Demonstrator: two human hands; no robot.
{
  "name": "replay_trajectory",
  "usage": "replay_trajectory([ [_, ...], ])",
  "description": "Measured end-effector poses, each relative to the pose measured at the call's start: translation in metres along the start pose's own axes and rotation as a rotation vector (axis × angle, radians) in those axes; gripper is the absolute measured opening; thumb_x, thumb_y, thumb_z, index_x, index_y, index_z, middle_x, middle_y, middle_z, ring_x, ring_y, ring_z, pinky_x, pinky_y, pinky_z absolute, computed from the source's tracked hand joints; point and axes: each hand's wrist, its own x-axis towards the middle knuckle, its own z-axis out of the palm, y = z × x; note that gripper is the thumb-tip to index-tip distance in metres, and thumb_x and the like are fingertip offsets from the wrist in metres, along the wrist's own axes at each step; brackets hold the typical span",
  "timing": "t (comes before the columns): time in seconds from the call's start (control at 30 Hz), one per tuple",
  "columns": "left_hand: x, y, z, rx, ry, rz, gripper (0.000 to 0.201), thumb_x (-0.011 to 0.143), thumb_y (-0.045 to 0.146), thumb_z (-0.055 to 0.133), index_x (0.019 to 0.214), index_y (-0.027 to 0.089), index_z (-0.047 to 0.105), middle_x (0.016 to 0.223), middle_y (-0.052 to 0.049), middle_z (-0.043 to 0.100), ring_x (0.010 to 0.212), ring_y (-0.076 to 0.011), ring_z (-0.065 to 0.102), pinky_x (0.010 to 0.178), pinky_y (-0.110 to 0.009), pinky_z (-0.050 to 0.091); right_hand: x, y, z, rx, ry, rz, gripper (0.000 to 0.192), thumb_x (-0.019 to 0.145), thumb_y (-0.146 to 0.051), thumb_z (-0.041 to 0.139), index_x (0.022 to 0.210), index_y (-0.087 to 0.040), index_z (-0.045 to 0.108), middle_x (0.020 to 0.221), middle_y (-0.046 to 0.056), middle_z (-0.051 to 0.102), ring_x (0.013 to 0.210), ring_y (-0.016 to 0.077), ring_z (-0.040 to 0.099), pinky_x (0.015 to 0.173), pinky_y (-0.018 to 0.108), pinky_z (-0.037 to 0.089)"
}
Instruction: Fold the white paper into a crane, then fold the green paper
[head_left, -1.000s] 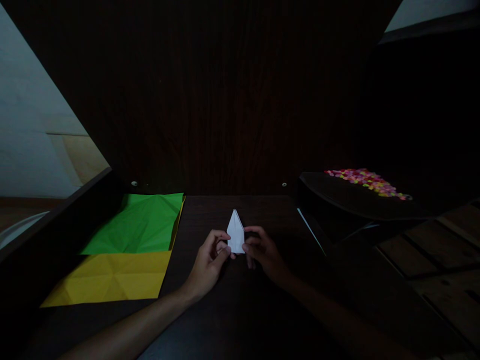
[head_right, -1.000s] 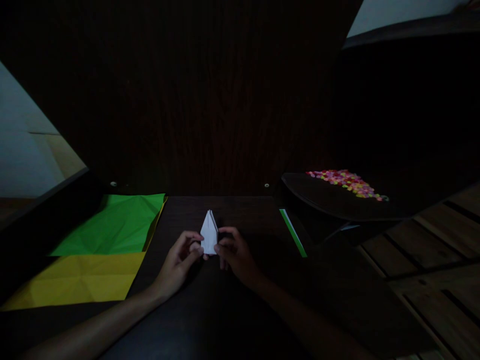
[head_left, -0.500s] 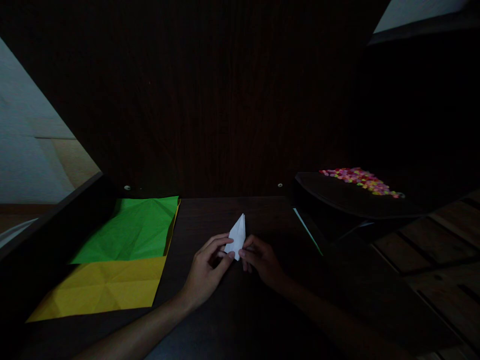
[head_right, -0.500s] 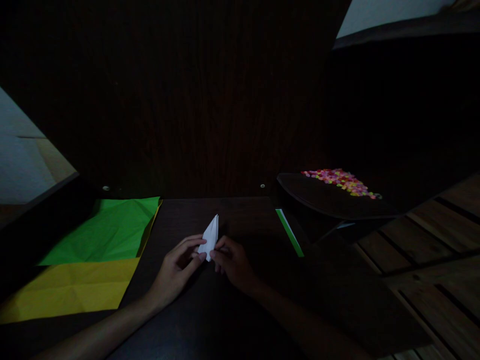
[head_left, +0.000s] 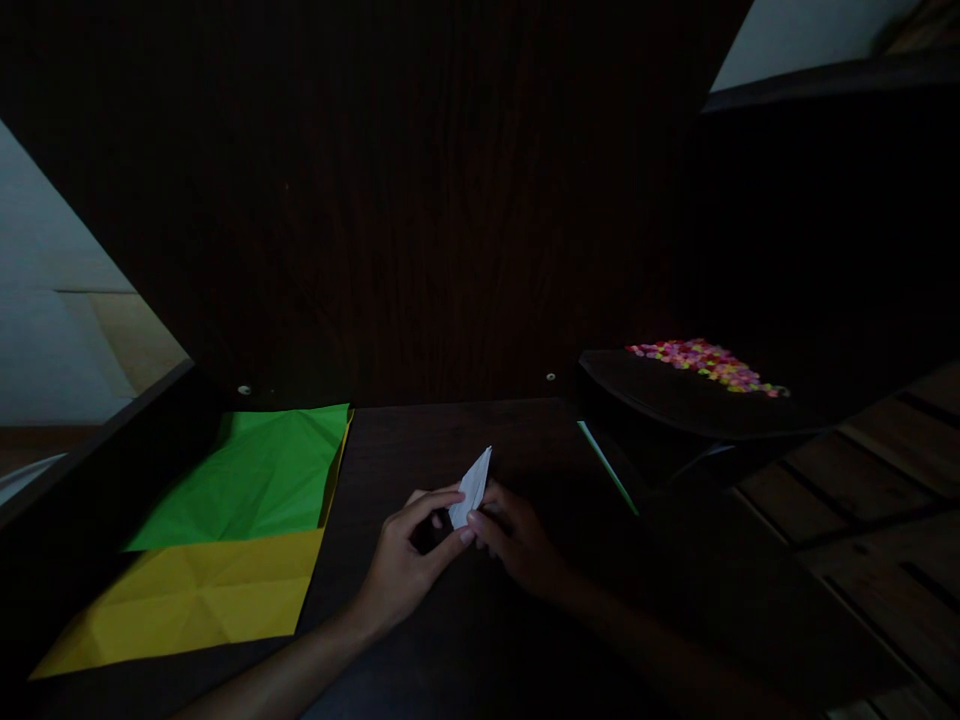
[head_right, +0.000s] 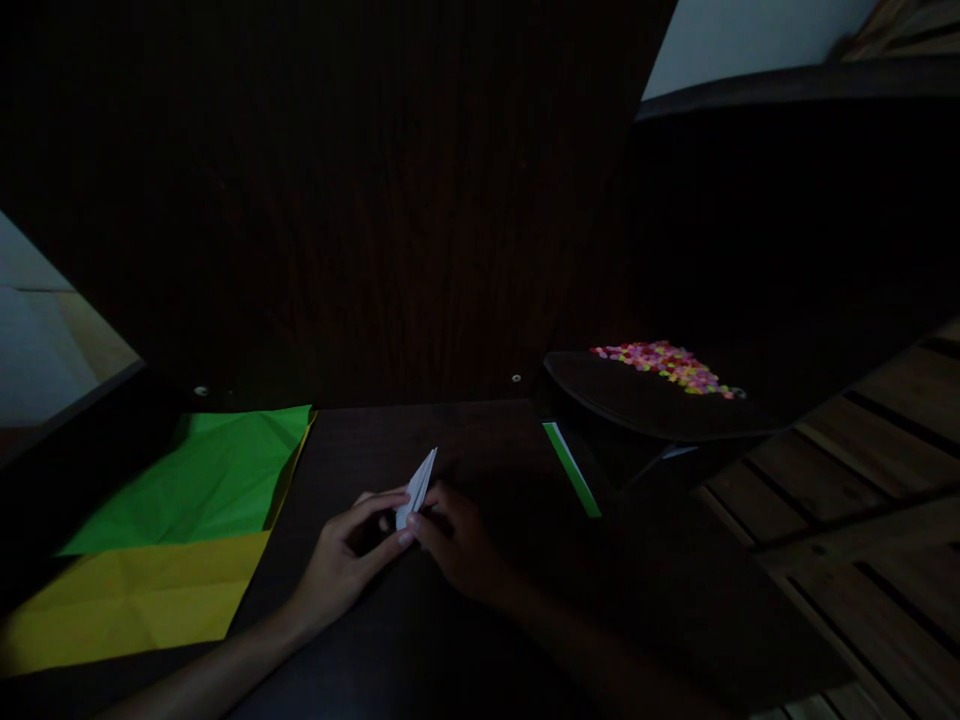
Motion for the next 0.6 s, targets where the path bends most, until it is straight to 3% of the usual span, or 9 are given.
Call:
replay_trajectory([
  [0.17,0.001,0.000,-0.001,0.007,0.008,0.011,0.029,0.082,0.031,0.072,0.111,0.025,0.073,0.119,-0.011,0.070,0.105,-0.0267,0.066,0.095,-0.046,0.049,0.003,0.000,0.000,-0.104,0.018,-0.106,0.015,0.095,-0.033,0.052,0.093,-0.021,0.062,0.100,0.005,0.063,0.094,0.0182,0.060,0.085,0.034,0.048],
  [0.3,0.003,0.005,-0.005,0.063,-0.046,0.000,0.023,0.088,0.031,0.065,0.109,0.030,0.074,0.122,-0.010,0.070,0.113,-0.0287,0.064,0.109,-0.057,0.032,0.003,-0.002,0.001,-0.144,0.015,-0.089,0.017,0.096,-0.034,0.052,0.090,-0.021,0.062,0.097,0.005,0.061,0.093,0.0185,0.059,0.085,0.035,0.048],
  [0.47,0.002,0.010,-0.007,0.068,-0.063,-0.005,0.024,0.094,0.030,0.057,0.111,0.031,0.074,0.123,-0.008,0.069,0.113,-0.0274,0.063,0.109,-0.056,0.033,0.000,0.000,0.001,-0.151,-0.004,-0.050,0.013,0.096,-0.033,0.052,0.091,-0.023,0.060,0.090,0.003,0.059,0.084,0.0169,0.058,0.077,0.032,0.049],
  [0.6,0.000,0.009,-0.007,0.032,-0.045,-0.003,0.026,0.094,0.030,0.056,0.113,0.029,0.073,0.124,-0.009,0.068,0.111,-0.0260,0.063,0.101,-0.047,0.045,0.000,0.000,0.000,-0.192,-0.001,-0.102,0.010,0.095,-0.029,0.052,0.091,-0.022,0.057,0.091,0.002,0.057,0.084,0.0163,0.056,0.078,0.031,0.048],
])
